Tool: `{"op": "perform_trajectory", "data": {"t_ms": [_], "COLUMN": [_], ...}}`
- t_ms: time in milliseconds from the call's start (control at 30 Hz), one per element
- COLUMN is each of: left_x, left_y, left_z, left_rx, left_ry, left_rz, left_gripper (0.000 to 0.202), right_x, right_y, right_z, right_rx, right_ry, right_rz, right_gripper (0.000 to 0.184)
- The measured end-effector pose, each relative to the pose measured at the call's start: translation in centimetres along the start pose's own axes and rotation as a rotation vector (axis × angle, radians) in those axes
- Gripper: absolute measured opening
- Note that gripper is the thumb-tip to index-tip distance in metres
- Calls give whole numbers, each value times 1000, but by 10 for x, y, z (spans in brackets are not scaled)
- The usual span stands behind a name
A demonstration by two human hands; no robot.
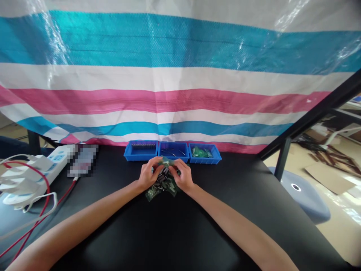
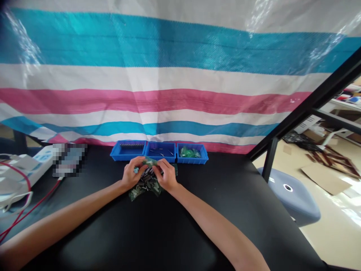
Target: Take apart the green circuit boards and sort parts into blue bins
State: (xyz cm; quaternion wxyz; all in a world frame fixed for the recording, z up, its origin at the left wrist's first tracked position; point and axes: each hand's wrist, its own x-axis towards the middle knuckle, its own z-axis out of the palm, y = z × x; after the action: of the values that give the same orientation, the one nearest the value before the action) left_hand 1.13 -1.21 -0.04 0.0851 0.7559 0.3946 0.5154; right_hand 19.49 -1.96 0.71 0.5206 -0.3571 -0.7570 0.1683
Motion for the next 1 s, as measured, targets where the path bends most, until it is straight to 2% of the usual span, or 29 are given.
{"op": "perform_trajectory", "data": {"t_ms": [133, 400, 500, 567, 633, 700, 800, 1000], "left_x": [2, 5, 2, 1, 2, 5, 9, 10], "left_y": [4, 8, 5, 4, 5, 6, 7, 6], "left_z": [-2, -6, -3, -1, 0, -1, -2, -5], "left_rx": [-8, -74, -72, -108, -155, -172, -156, -153], "left_ry": [-25, -62, -7, 32, -2, -92, -178, -169], "left_rz": [-26, 70, 12, -61, -122, -161, -190, -99], "left_gripper": [28, 18, 15, 21, 34, 41, 30, 20], "right_x": [0, -1, -2, -3, -4, -3, -2, 0], "right_y": [0, 0, 1, 3, 3, 2, -1, -3], "right_z": [0, 1, 2, 3, 3, 2, 0, -2], "right_rx": [14, -11, -60, -74, -83, -87, -57, 7], "right_ry": [-18, -54, -30, -3, 29, 63, 76, 70], "right_rz": [17, 34, 17, 8, 1, 3, -6, -26], "right_gripper": [11, 11, 14, 15, 15, 16, 15, 10]}}
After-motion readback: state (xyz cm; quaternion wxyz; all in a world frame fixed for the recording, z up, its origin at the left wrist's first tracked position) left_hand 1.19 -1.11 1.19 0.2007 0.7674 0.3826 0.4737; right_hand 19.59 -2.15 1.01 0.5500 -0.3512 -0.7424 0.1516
